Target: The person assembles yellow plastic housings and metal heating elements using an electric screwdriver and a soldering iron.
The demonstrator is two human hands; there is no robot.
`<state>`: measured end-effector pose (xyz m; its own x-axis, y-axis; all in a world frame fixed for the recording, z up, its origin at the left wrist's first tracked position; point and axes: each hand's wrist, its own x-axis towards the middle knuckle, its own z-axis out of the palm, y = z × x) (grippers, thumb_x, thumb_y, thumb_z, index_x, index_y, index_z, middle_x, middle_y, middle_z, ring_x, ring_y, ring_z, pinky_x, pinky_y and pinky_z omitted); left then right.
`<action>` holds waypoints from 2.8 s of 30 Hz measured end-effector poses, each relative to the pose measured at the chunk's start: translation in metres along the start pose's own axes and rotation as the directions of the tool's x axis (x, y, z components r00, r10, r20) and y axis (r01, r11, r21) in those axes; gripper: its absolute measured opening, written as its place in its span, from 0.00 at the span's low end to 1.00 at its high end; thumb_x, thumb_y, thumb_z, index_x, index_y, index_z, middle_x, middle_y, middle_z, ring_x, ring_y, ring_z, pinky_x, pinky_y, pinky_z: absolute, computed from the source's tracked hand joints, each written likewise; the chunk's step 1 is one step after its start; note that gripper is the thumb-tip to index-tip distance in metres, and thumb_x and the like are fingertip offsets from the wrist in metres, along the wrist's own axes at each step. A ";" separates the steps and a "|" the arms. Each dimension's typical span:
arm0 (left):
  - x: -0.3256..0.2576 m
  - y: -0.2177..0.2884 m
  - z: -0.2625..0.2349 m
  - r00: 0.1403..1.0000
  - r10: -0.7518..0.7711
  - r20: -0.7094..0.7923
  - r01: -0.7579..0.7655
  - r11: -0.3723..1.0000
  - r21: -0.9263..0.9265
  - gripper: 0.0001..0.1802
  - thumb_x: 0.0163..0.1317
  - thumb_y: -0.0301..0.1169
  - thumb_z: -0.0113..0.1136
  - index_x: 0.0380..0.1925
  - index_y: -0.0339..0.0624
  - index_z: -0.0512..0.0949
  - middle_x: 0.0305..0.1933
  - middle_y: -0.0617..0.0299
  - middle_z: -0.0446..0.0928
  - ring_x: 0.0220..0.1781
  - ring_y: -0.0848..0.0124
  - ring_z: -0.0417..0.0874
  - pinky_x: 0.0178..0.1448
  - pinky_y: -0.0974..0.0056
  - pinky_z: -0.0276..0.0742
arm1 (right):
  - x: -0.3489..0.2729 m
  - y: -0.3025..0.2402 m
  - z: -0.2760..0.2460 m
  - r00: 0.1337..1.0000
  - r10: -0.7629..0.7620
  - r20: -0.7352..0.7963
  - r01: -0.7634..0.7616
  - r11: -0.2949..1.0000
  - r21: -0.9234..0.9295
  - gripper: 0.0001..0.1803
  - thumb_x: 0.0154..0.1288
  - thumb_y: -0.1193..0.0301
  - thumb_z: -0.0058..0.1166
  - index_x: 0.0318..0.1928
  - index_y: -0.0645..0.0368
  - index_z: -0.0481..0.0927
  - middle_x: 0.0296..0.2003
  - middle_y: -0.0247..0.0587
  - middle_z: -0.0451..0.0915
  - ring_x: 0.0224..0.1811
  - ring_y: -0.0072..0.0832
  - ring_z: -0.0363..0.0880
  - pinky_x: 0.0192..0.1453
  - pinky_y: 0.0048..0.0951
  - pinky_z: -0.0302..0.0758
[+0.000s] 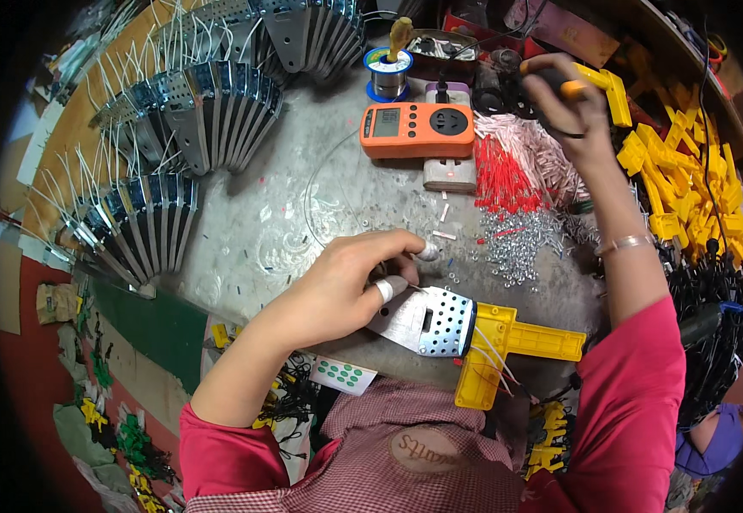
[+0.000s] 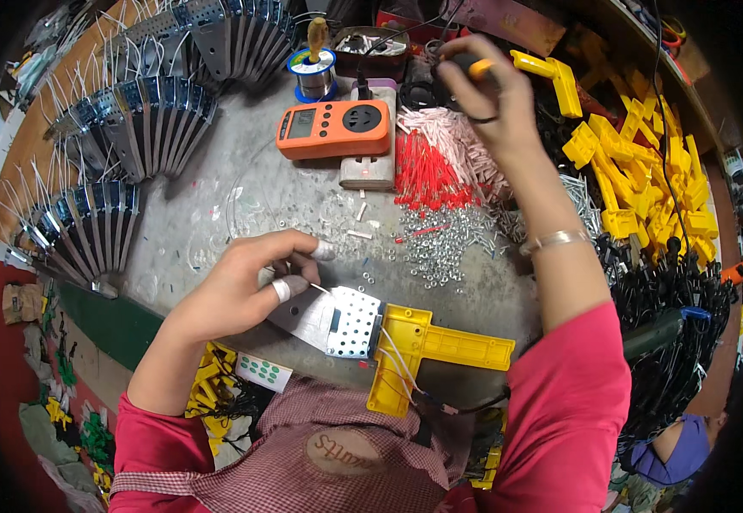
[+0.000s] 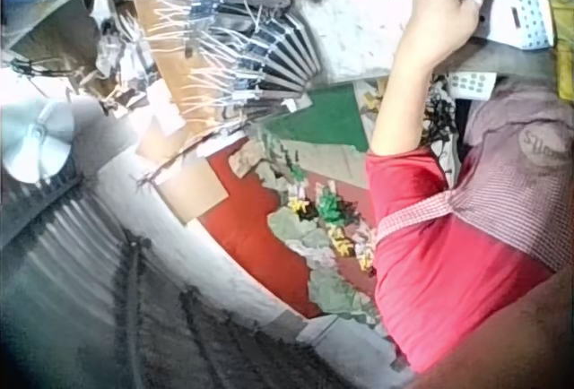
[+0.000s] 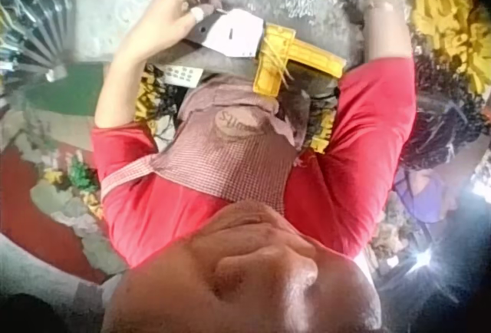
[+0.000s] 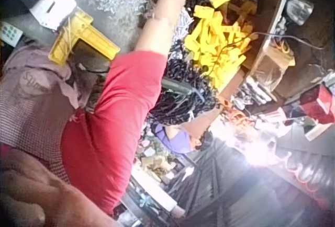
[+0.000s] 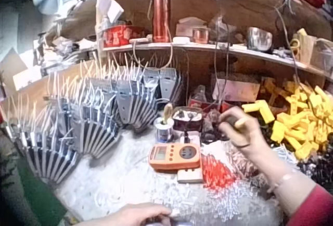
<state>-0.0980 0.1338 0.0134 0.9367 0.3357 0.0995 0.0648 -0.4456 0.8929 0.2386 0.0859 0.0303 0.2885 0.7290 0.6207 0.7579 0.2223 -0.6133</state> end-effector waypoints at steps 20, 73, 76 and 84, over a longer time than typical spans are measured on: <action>0.009 0.060 0.061 0.903 0.427 -0.039 -0.403 0.876 0.264 0.20 0.38 0.09 0.62 0.35 0.34 0.79 0.31 0.57 0.81 0.34 0.66 0.85 0.37 0.66 0.79 | -0.184 -0.156 -0.115 0.804 0.549 -0.227 -0.357 0.752 0.554 0.19 0.73 0.61 0.42 0.45 0.69 0.71 0.32 0.43 0.74 0.15 0.13 0.60 0.21 0.12 0.59; -0.006 0.059 0.062 0.916 0.389 -0.093 -0.339 0.878 0.338 0.21 0.40 0.10 0.64 0.39 0.35 0.80 0.35 0.57 0.81 0.36 0.66 0.87 0.41 0.66 0.80 | -0.192 -0.177 -0.090 0.759 0.601 -0.250 -0.458 0.766 0.451 0.18 0.66 0.59 0.51 0.40 0.64 0.73 0.24 0.38 0.74 0.13 0.11 0.58 0.18 0.12 0.56; -0.008 0.036 0.031 0.907 0.318 -0.275 -0.102 0.802 0.589 0.17 0.49 0.11 0.60 0.41 0.34 0.79 0.37 0.57 0.84 0.41 0.68 0.88 0.43 0.68 0.80 | -0.197 -0.174 -0.095 0.778 0.582 -0.235 -0.422 0.762 0.492 0.18 0.66 0.59 0.50 0.40 0.64 0.73 0.25 0.39 0.75 0.13 0.11 0.58 0.19 0.12 0.56; -0.018 0.013 0.037 0.920 0.317 -0.231 -0.128 0.801 0.585 0.24 0.46 0.24 0.72 0.47 0.38 0.81 0.43 0.57 0.82 0.48 0.59 0.82 0.54 0.59 0.75 | -0.192 -0.161 -0.097 0.763 0.557 -0.326 -0.320 0.765 0.558 0.17 0.70 0.62 0.46 0.41 0.68 0.73 0.29 0.41 0.74 0.15 0.12 0.59 0.20 0.13 0.58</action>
<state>-0.1010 0.0918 0.0069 0.8027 0.3597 0.4757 0.1332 -0.8856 0.4449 0.1174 -0.1523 0.0574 0.8336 0.4693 0.2913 0.1611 0.2979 -0.9409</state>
